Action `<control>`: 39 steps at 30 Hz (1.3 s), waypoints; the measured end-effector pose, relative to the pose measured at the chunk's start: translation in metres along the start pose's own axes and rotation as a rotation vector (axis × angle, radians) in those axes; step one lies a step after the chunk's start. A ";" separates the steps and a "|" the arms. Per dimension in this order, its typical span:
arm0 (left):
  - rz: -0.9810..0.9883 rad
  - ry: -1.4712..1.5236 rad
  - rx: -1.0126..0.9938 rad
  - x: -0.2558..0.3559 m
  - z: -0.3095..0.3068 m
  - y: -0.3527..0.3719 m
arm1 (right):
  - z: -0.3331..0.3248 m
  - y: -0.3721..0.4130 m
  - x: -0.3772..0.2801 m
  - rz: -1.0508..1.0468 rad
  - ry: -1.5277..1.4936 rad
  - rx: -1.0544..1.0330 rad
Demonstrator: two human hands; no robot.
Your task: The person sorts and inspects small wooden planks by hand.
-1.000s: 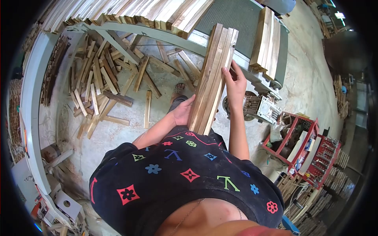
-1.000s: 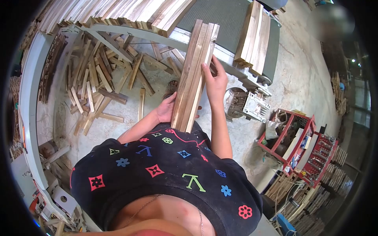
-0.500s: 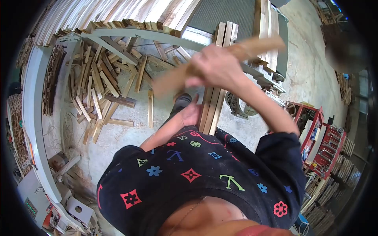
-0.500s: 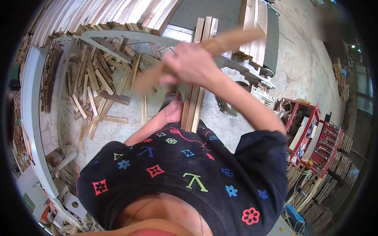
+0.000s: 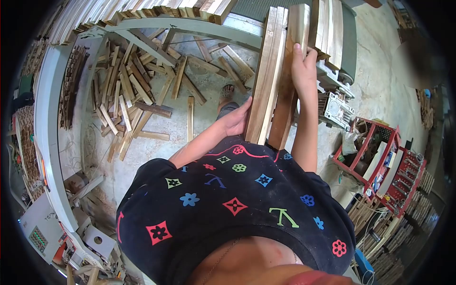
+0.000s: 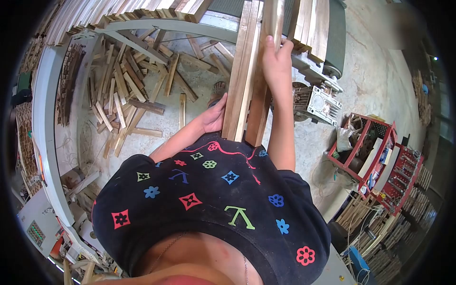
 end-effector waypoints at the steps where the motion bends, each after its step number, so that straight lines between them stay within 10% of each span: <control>1: 0.011 -0.007 0.042 0.001 -0.001 0.001 | -0.001 0.000 0.007 0.047 -0.091 -0.022; 17: -0.126 -0.011 0.045 0.012 -0.007 0.003 | 0.033 0.005 -0.040 -0.051 0.425 -0.241; 23: -0.054 -0.044 0.009 0.041 -0.009 -0.018 | 0.081 0.001 -0.041 -0.450 0.765 0.059; 29: 0.149 0.175 -0.044 0.155 0.028 -0.043 | 0.126 -0.174 -0.094 -0.140 0.470 -0.073; 34: 0.235 0.108 -0.124 0.143 -0.021 -0.024 | 0.127 -0.246 -0.090 0.017 -0.255 -0.293; 37: 0.159 0.083 -0.008 0.120 -0.048 -0.013 | 0.065 -0.230 -0.064 -0.171 -0.060 -0.296; 39: 0.103 0.065 0.053 0.109 -0.058 -0.009 | -0.003 -0.196 -0.058 -0.298 0.506 0.245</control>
Point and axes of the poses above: each hand's wrist, its own y-axis away from the middle knuckle, its own z-axis out of the palm, x = y × z, the point moved 7 cm from there along -y, towards the middle knuckle, and after that the axes turned 2 degrees about z, right-handed, at the moved point
